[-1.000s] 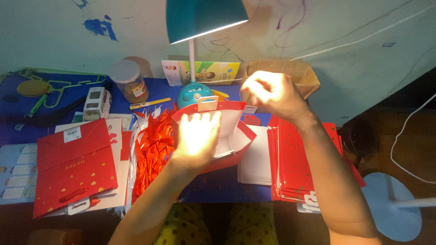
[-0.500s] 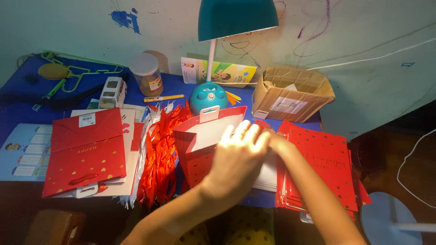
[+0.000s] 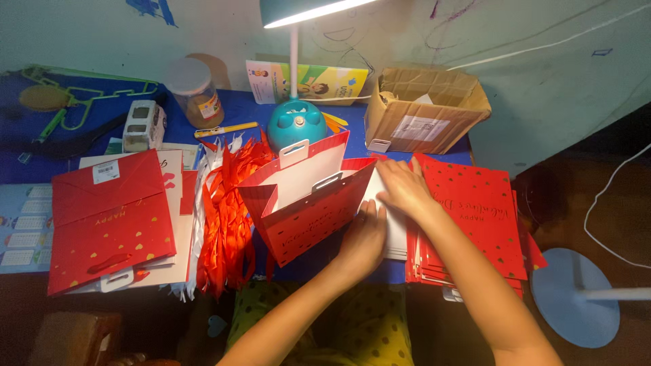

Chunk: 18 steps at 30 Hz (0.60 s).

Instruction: The person assembles red Valentine's Day gift boxes by inserting white paper inserts, folding flaps, and attaching red ribbons. They handle multiple boxes one at a time, securing ribbons through plastic tabs and stacking finished units.

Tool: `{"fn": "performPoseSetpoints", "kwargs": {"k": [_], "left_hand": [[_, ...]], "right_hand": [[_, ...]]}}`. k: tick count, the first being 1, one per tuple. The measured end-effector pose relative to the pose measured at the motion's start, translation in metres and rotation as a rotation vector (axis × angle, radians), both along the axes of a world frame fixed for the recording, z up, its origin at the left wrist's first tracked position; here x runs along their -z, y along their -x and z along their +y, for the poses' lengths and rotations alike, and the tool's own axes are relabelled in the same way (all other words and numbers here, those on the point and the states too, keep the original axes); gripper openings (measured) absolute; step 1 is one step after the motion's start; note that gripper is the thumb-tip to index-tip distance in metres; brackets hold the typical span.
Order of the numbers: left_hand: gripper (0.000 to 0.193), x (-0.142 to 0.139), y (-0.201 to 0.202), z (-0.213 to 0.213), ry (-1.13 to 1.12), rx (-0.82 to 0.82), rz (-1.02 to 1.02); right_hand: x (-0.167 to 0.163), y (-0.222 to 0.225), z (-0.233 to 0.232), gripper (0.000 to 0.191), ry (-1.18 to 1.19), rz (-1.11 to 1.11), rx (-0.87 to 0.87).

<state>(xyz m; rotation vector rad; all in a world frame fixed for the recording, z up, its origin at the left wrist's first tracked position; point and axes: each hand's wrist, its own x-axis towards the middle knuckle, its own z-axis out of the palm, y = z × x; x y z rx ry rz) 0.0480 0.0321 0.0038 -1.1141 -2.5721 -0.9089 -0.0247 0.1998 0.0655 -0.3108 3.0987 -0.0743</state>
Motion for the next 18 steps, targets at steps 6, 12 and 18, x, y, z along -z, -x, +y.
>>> {"fn": "performPoseSetpoints", "kwargs": {"k": [6, 12, 18], "left_hand": [[0.068, -0.01, 0.012, 0.007, -0.22, -0.03, -0.023], [0.06, -0.031, 0.022, 0.008, -0.427, -0.034, -0.265], [0.037, -0.04, 0.029, 0.014, -0.617, -0.057, -0.44]], "right_hand": [[-0.002, -0.007, 0.015, 0.023, 0.382, 0.179, 0.096], [-0.017, -0.001, 0.04, 0.013, 0.912, 0.023, 0.014], [-0.007, -0.013, 0.055, 0.013, 1.239, 0.074, 0.082]]}}
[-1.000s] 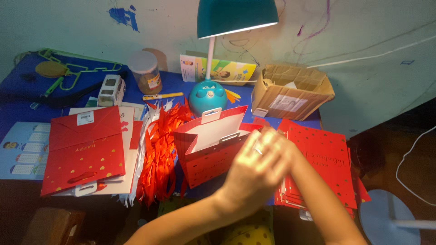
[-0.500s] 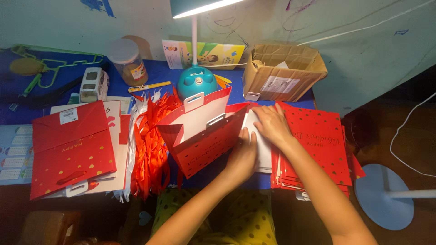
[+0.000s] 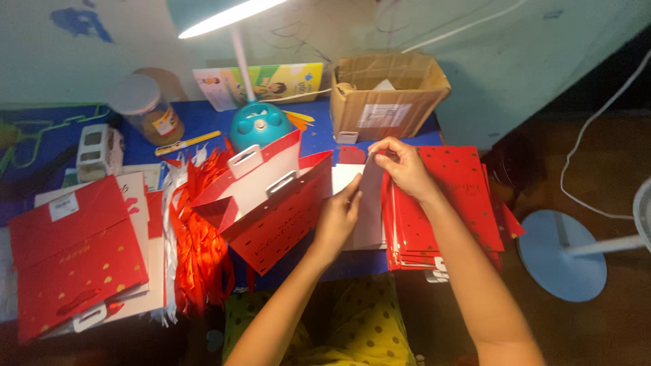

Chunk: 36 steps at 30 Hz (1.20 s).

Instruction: The person assembles red Valentine's Day gift boxes by inserting white paper inserts, folding flaps, and attaching red ribbons. They handle multiple boxes one at a time, securing ribbons through plastic tabs and stacking finished units.

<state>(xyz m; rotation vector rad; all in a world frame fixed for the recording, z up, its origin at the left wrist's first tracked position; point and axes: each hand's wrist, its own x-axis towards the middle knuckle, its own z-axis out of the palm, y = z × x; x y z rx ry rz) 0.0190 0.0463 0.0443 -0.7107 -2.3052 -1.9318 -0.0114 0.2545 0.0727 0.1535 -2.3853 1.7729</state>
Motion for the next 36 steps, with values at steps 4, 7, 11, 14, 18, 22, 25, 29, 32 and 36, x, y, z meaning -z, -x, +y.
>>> {"fn": "performPoseSetpoints", "kwargs": {"k": [4, 7, 11, 14, 18, 22, 25, 29, 32, 36], "left_hand": [[0.036, -0.001, 0.003, 0.008, -0.142, 0.12, -0.16], [0.045, -0.001, 0.005, 0.01, -0.156, 0.205, -0.476], [0.069, -0.001, 0.004, 0.011, -0.233, 0.356, -0.492], [0.088, -0.002, 0.001, 0.012, -0.295, 0.425, -0.511], [0.1, -0.007, -0.001, 0.012, -0.305, 0.463, -0.491], [0.104, -0.01, -0.002, 0.011, -0.296, 0.469, -0.532], [0.105, -0.008, -0.003, 0.01, -0.282, 0.484, -0.523], [0.105, -0.003, -0.004, 0.008, -0.316, 0.525, -0.504], [0.103, -0.003, -0.004, 0.006, -0.303, 0.521, -0.554], [0.101, -0.006, -0.004, 0.004, -0.343, 0.547, -0.551]], "right_hand": [[0.011, -0.013, -0.005, 0.013, 0.083, 0.038, 0.114], [0.014, -0.022, -0.008, 0.012, 0.259, -0.008, 0.136], [0.011, -0.029, -0.011, 0.009, 0.681, -0.063, 0.022], [0.011, -0.033, -0.018, 0.009, 0.78, -0.002, -0.054], [0.004, -0.041, -0.024, 0.02, 0.791, 0.008, -0.068], [-0.011, -0.057, -0.025, 0.072, 0.735, -0.149, -0.062], [-0.021, -0.067, -0.027, 0.099, 0.682, -0.222, -0.108], [-0.029, -0.072, -0.03, 0.108, 0.669, -0.307, -0.095], [-0.029, -0.072, -0.032, 0.111, 0.702, -0.293, -0.11], [-0.028, -0.071, -0.031, 0.112, 0.711, -0.271, -0.112]]}}
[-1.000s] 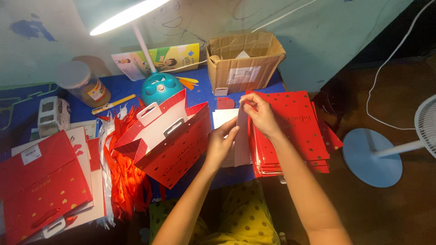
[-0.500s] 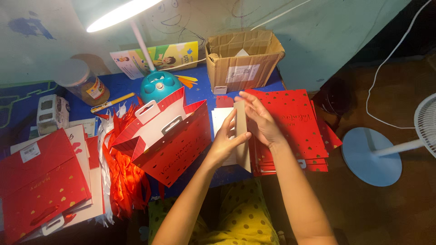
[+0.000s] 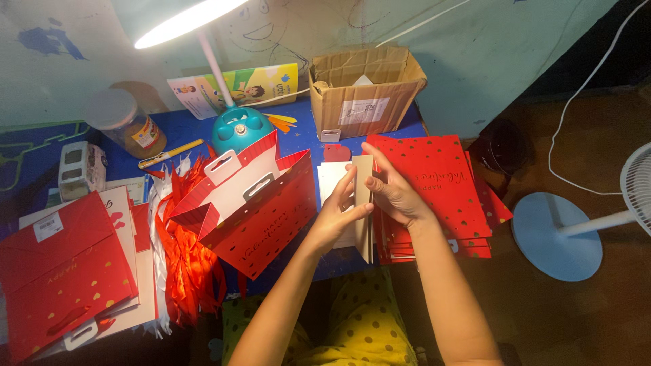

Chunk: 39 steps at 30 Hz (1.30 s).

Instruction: The person assembles red Valentine's Day gift boxes by inserting white paper inserts, folding flaps, and attaching red ribbons. They handle multiple boxes one at a time, securing ribbons through plastic tabs and stacking finished units.

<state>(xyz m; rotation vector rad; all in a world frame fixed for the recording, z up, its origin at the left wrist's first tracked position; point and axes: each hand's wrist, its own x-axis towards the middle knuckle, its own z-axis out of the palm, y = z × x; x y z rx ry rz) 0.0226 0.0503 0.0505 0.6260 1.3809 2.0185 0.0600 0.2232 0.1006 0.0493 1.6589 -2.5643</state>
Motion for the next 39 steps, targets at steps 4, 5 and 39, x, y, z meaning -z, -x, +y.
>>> {"fn": "performPoseSetpoints", "kwargs": {"k": [4, 5, 39], "left_hand": [[0.099, -0.002, 0.001, -0.002, -0.046, 0.015, -0.062], [0.099, -0.001, 0.001, -0.002, -0.05, 0.027, -0.08], [0.035, -0.161, -0.037, -0.097, 0.297, -0.876, 1.141]], "right_hand": [[0.0, 0.0, 0.003, 0.111, 0.058, 0.002, 0.021], [0.0, 0.0, 0.004, 0.111, 0.065, -0.003, 0.026], [-0.072, 0.015, -0.042, 0.021, -0.068, 0.594, 0.422]]}}
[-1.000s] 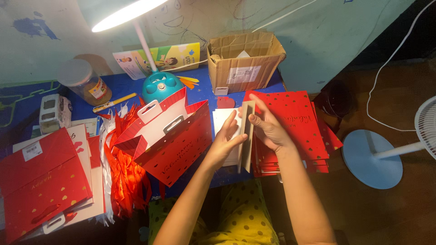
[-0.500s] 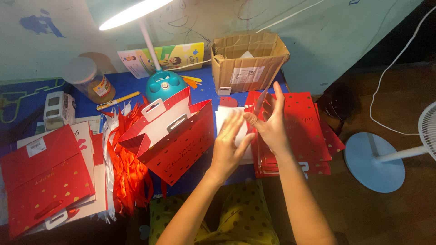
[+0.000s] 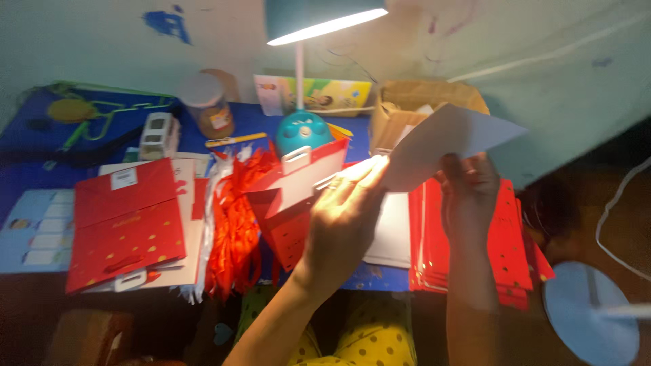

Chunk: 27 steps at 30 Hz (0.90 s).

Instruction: The person assembles red Valentine's Day gift boxes by inserting white paper inserts, folding flaps, and attaching red ribbons. They handle multiple boxes one at a time, securing ribbons through plastic tabs and stacking finished units.

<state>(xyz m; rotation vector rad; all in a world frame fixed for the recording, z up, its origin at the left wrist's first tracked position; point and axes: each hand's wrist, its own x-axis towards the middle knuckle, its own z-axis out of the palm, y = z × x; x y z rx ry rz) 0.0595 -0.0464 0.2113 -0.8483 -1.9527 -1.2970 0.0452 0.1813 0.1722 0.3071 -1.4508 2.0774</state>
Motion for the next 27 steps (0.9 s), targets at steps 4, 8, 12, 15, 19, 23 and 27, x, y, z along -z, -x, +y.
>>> {"fn": "performPoseSetpoints", "kwargs": {"k": [4, 8, 12, 15, 19, 23, 27], "left_hand": [[0.027, -0.009, 0.02, -0.046, 0.158, -0.24, 0.022], [0.015, 0.0, 0.048, -0.07, 0.329, -0.324, -0.257], [0.022, 0.008, 0.055, -0.084, 0.614, -0.402, -0.408], [0.025, 0.005, 0.052, -0.093, 0.786, -0.384, -0.547], [0.06, 0.001, 0.031, -0.103, 0.812, -0.297, -0.56], [0.11, -0.004, 0.022, -0.098, 0.819, -0.231, -0.421], [0.13, -0.013, 0.026, -0.088, 0.908, -0.134, -0.433]], "right_hand": [[-0.035, 0.021, -0.037, 0.014, -0.144, -0.015, 0.094], [-0.027, 0.056, -0.075, 0.019, -0.709, -0.15, 0.426], [-0.023, 0.054, -0.084, 0.02, -0.65, -0.151, -0.05], [-0.039, 0.034, -0.084, 0.021, -1.005, -0.166, -0.019], [-0.069, -0.005, -0.082, 0.019, -1.397, 0.111, 0.087], [-0.085, -0.038, -0.089, 0.029, -1.843, 0.028, 0.234], [-0.08, -0.044, -0.103, 0.014, -2.047, -0.108, 0.134]]}}
